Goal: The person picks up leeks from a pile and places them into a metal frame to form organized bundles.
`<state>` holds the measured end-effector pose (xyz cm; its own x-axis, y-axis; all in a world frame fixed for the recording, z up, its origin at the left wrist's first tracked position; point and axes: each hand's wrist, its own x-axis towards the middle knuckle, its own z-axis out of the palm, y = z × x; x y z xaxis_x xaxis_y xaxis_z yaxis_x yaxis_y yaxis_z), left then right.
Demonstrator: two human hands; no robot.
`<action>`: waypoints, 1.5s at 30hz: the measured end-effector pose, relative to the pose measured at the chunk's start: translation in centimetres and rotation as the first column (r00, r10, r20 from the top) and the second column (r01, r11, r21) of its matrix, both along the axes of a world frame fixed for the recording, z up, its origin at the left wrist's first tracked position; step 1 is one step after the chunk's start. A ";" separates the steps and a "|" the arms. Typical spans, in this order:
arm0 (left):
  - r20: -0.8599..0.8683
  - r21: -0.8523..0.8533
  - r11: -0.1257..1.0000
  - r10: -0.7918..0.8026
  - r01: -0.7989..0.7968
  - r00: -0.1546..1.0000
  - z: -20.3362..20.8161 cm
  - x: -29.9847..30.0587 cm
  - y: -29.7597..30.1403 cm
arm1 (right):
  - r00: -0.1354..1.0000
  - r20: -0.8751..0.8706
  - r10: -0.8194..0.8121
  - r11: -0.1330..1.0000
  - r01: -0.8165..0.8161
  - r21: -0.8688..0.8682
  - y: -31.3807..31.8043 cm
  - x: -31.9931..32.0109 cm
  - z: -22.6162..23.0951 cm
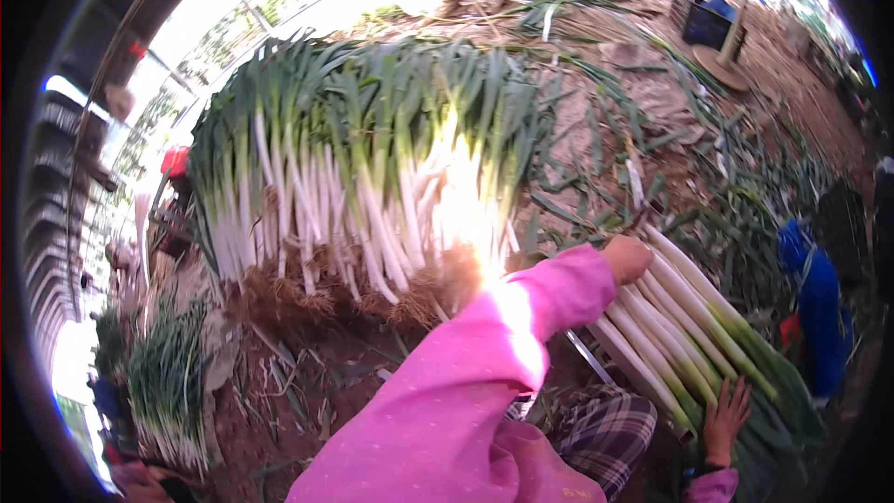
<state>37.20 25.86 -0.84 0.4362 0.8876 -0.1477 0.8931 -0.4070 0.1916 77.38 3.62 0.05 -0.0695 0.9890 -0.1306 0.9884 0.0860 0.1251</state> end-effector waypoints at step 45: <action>0.474 -0.148 0.223 0.871 -0.964 0.129 1.6 -36.7 -18.4 | 0.939 0.155 -0.308 0.951 0.310 0.010 -1.1 -0.6 -0.1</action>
<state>0.45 7.43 0.71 -0.7646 0.6424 -0.0527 0.4625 0.6037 0.6494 76.73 2.49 -0.06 0.2610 0.9566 -0.1299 0.9358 -0.2177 0.2772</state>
